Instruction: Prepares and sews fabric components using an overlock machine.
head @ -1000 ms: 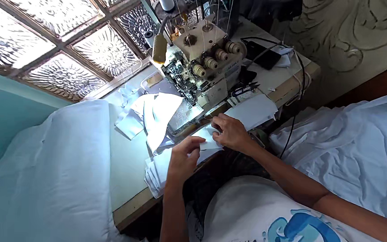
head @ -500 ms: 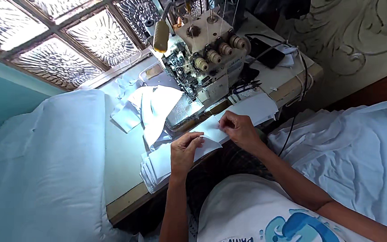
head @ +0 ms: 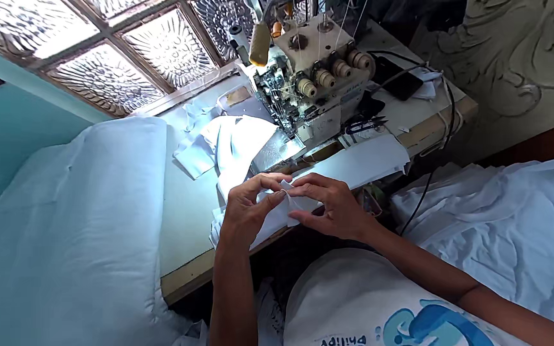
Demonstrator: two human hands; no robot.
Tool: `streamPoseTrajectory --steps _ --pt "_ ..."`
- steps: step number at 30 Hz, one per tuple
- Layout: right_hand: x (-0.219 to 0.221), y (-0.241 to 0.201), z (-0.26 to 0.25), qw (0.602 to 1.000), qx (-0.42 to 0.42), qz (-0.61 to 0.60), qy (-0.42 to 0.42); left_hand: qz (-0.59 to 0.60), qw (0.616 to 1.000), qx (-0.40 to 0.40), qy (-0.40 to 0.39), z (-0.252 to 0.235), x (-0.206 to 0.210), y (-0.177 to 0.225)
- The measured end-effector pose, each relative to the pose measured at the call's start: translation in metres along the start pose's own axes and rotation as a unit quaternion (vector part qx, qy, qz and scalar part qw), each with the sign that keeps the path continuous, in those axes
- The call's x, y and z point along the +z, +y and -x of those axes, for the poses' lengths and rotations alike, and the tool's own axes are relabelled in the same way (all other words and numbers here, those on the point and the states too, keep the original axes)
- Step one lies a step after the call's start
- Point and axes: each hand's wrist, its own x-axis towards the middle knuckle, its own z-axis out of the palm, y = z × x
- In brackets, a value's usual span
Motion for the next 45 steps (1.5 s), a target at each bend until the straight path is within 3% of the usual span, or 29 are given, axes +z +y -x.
streamPoseTrajectory --steps 6,16,21,28,33,39,42,45 --pt "0.011 -0.007 -0.003 0.999 0.03 -0.003 0.022 0.047 0.997 -0.002 0.063 0.006 0.001 0.003" --pt "0.008 -0.011 -0.005 0.994 0.093 0.053 0.027 -0.103 0.987 0.056 0.105 0.011 0.022 0.011" --pt "-0.004 -0.008 0.0 0.994 0.106 -0.006 0.006 -0.014 0.99 0.055 0.128 0.008 0.012 0.007" --pt "-0.011 -0.012 0.003 0.998 0.046 0.008 0.046 0.14 0.979 0.045 0.139 0.008 0.001 -0.001" --pt "-0.002 -0.008 0.003 0.992 -0.057 0.072 0.091 0.176 0.973 0.037 0.141 0.007 0.002 -0.005" --pt "0.007 -0.005 0.0 0.985 -0.078 0.095 0.122 0.193 0.966 0.048 0.163 0.005 0.004 -0.006" --pt "0.011 -0.004 -0.003 0.984 -0.075 0.102 0.123 0.161 0.966 0.042 0.197 0.001 0.008 -0.003" --pt "0.015 0.001 -0.01 0.985 -0.063 0.114 0.115 0.018 0.97 0.054 0.237 -0.012 0.013 -0.003"
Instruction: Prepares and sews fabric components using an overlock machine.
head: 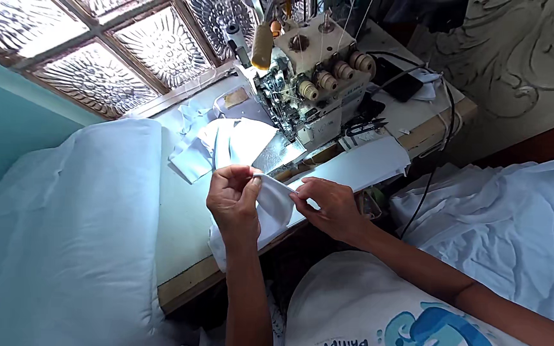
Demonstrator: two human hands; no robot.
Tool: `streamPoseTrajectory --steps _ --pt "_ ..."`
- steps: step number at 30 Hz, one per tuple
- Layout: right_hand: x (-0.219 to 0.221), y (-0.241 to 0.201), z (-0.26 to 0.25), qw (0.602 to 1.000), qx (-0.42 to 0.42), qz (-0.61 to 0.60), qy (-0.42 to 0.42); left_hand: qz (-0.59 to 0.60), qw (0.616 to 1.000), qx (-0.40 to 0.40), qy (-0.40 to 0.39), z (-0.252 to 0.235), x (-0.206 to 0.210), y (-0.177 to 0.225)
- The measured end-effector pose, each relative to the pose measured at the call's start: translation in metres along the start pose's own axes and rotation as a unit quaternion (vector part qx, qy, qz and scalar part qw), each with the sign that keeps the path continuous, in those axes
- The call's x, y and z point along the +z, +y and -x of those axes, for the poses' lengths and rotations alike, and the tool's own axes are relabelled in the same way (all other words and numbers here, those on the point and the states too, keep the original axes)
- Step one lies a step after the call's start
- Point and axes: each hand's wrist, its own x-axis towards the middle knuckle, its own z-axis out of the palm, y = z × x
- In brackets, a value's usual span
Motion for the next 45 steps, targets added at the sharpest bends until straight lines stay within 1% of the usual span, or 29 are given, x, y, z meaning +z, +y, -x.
streamPoseTrajectory --steps 3,6,10,13,15,17,18,22,25,30,32,34,36,39,41,44,45 --pt "0.008 0.01 -0.012 0.999 0.04 0.034 -0.014 -0.17 0.983 0.065 0.009 -0.023 0.01 -0.01" --pt "0.015 0.022 -0.022 0.993 0.111 0.044 -0.026 -0.272 0.957 0.096 0.023 -0.052 0.029 -0.027" --pt "0.017 0.04 -0.023 0.962 0.26 -0.082 -0.034 -0.389 0.915 0.101 -0.04 -0.068 0.041 -0.038" --pt "0.013 0.042 -0.018 0.933 0.325 -0.148 -0.043 -0.455 0.881 0.116 -0.062 -0.062 0.045 -0.031" --pt "0.008 0.039 -0.014 0.923 0.343 -0.163 -0.052 -0.506 0.849 0.134 -0.077 -0.047 0.045 -0.026" --pt "0.007 0.038 -0.01 0.926 0.344 -0.15 -0.049 -0.525 0.835 0.143 -0.083 -0.035 0.045 -0.026" --pt "0.006 0.037 -0.009 0.928 0.342 -0.137 -0.046 -0.521 0.838 0.138 -0.084 -0.03 0.047 -0.025" --pt "-0.005 0.03 -0.002 0.929 0.352 -0.106 -0.044 -0.465 0.873 0.115 -0.09 -0.022 0.053 -0.024" --pt "-0.006 0.029 0.0 0.932 0.349 -0.092 -0.032 -0.454 0.879 0.11 -0.096 -0.024 0.055 -0.026" --pt "0.0 0.035 -0.009 0.954 0.298 -0.026 -0.019 -0.475 0.869 0.109 -0.085 -0.034 0.058 -0.028" --pt "0.004 0.037 -0.009 0.967 0.255 0.017 -0.014 -0.483 0.864 0.118 -0.082 -0.035 0.058 -0.029" --pt "0.008 0.039 -0.01 0.976 0.204 0.068 -0.026 -0.493 0.856 0.124 -0.091 -0.037 0.056 -0.028" --pt "0.012 0.041 -0.014 0.976 0.171 0.127 -0.045 -0.508 0.845 0.123 -0.114 -0.041 0.051 -0.025" --pt "0.015 0.039 -0.019 0.968 0.149 0.193 -0.067 -0.527 0.831 0.112 -0.138 -0.051 0.043 -0.023" --pt "0.018 0.037 -0.02 0.961 0.14 0.224 -0.079 -0.534 0.829 0.101 -0.13 -0.063 0.041 -0.026" --pt "0.019 0.035 -0.018 0.955 0.134 0.25 -0.091 -0.547 0.829 0.037 -0.106 -0.091 0.044 -0.033" --pt "0.018 0.034 -0.017 0.954 0.133 0.25 -0.096 -0.554 0.826 0.032 -0.1 -0.097 0.042 -0.036"
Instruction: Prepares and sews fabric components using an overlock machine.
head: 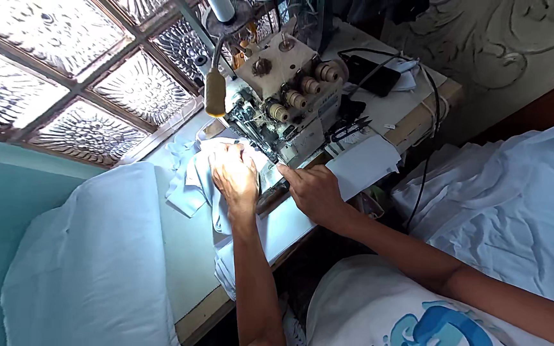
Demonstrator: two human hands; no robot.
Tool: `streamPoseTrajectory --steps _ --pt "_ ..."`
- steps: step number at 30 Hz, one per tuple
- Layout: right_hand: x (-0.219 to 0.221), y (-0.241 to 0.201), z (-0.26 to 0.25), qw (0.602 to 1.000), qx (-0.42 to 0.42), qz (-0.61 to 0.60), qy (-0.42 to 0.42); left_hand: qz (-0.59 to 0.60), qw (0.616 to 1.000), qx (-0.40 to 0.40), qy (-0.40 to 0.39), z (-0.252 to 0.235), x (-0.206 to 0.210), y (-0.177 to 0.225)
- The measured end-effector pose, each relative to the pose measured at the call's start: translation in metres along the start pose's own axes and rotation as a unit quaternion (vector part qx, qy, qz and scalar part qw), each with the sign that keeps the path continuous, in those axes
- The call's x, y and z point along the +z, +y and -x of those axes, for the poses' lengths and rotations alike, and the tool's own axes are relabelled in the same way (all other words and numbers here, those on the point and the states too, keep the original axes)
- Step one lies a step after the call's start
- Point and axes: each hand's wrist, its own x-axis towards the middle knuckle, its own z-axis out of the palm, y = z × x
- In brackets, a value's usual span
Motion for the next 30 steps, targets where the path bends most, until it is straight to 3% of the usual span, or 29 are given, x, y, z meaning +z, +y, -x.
streamPoseTrajectory --steps 7,13,17,23,27,30 --pt "-0.038 0.026 0.024 0.996 0.045 -0.067 -0.031 0.007 0.999 -0.002 0.052 0.007 -0.003 -0.049" --pt "-0.079 0.122 0.047 0.964 0.262 -0.014 -0.043 0.011 0.993 -0.108 0.035 0.072 -0.033 -0.071" --pt "-0.08 0.169 0.054 0.929 0.359 -0.061 -0.066 0.054 0.992 -0.108 -0.022 0.125 -0.054 -0.086" --pt "-0.076 0.167 0.033 0.918 0.383 -0.03 -0.1 0.073 0.995 -0.033 -0.06 0.171 -0.063 -0.096" --pt "-0.075 0.158 0.027 0.924 0.366 0.029 -0.107 0.066 0.996 -0.025 -0.06 0.174 -0.061 -0.096" --pt "-0.072 0.166 0.033 0.939 0.334 0.055 -0.067 0.038 0.997 -0.021 -0.057 0.173 -0.061 -0.093"
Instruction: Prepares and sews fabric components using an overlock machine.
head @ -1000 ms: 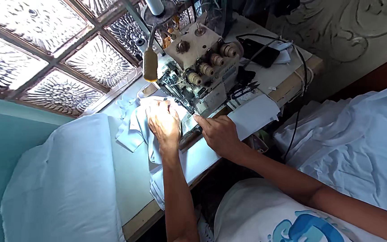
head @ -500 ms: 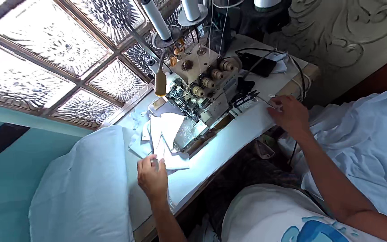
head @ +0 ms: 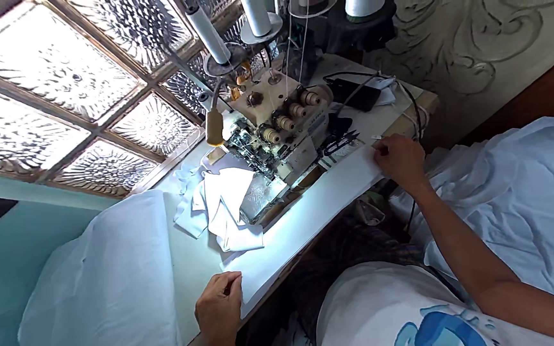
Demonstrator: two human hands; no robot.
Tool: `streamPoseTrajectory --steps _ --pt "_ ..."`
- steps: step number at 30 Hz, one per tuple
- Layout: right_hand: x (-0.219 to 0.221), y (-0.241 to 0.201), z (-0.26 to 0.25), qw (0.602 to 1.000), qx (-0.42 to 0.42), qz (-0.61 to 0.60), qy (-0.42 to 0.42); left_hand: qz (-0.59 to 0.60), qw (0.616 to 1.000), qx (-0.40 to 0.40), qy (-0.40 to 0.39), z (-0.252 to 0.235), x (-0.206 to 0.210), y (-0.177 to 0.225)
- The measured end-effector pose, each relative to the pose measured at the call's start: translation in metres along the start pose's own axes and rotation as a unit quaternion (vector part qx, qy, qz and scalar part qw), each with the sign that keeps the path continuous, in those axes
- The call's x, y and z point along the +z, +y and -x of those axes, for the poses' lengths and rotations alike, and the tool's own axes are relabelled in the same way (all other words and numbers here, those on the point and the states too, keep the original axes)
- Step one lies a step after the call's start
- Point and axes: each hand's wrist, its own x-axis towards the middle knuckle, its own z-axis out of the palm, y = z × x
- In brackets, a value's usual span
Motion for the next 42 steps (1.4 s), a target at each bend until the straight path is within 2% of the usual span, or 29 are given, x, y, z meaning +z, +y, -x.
streamPoseTrajectory --steps 5,8,11,13,15,18,22,24,27,29,30,33,36,39,42 --pt "-0.02 0.019 -0.006 0.99 0.01 -0.076 0.119 -0.02 1.0 -0.008 -0.009 -0.005 0.0 0.001" --pt "-0.037 0.015 -0.006 0.964 0.008 -0.2 0.176 -0.018 0.999 -0.034 -0.025 -0.009 -0.003 0.002" --pt "-0.05 0.0 -0.001 0.907 0.003 -0.397 0.138 -0.019 0.998 -0.045 -0.036 -0.011 -0.004 0.004" --pt "-0.057 -0.013 0.006 0.866 -0.004 -0.485 0.123 -0.012 0.998 -0.043 -0.042 -0.012 -0.005 0.002" --pt "-0.064 -0.023 0.014 0.855 -0.061 -0.491 0.155 0.002 0.998 -0.045 -0.05 -0.013 -0.005 0.0" --pt "-0.075 -0.035 0.024 0.843 -0.162 -0.445 0.256 0.023 0.998 -0.049 -0.042 -0.01 -0.004 -0.001" --pt "-0.081 -0.05 0.027 0.828 -0.202 -0.35 0.389 0.041 0.998 -0.052 -0.001 -0.004 0.0 -0.005" --pt "-0.08 -0.054 0.026 0.844 -0.209 -0.29 0.399 0.06 0.997 -0.055 0.014 -0.001 0.003 -0.007" --pt "-0.076 -0.056 0.024 0.904 -0.181 -0.228 0.314 0.121 0.991 -0.053 0.027 0.004 0.004 -0.013" --pt "-0.069 -0.054 0.021 0.946 -0.129 -0.224 0.197 0.238 0.97 -0.034 0.027 0.009 0.001 -0.024" --pt "-0.064 -0.053 0.019 0.957 -0.103 -0.238 0.132 0.316 0.948 -0.021 0.023 0.012 -0.003 -0.03" --pt "-0.046 -0.059 0.02 0.961 -0.054 -0.271 -0.022 0.501 0.865 -0.023 0.024 0.023 -0.027 -0.045" --pt "-0.021 -0.079 0.037 0.955 -0.095 -0.254 -0.118 0.586 0.797 -0.04 0.142 0.037 -0.064 -0.052" --pt "0.007 -0.098 0.066 0.934 -0.19 -0.262 -0.149 0.566 0.779 0.011 0.268 0.047 -0.094 -0.065" --pt "0.025 -0.117 0.076 0.915 -0.242 -0.271 -0.174 0.52 0.812 0.073 0.257 0.048 -0.103 -0.07"
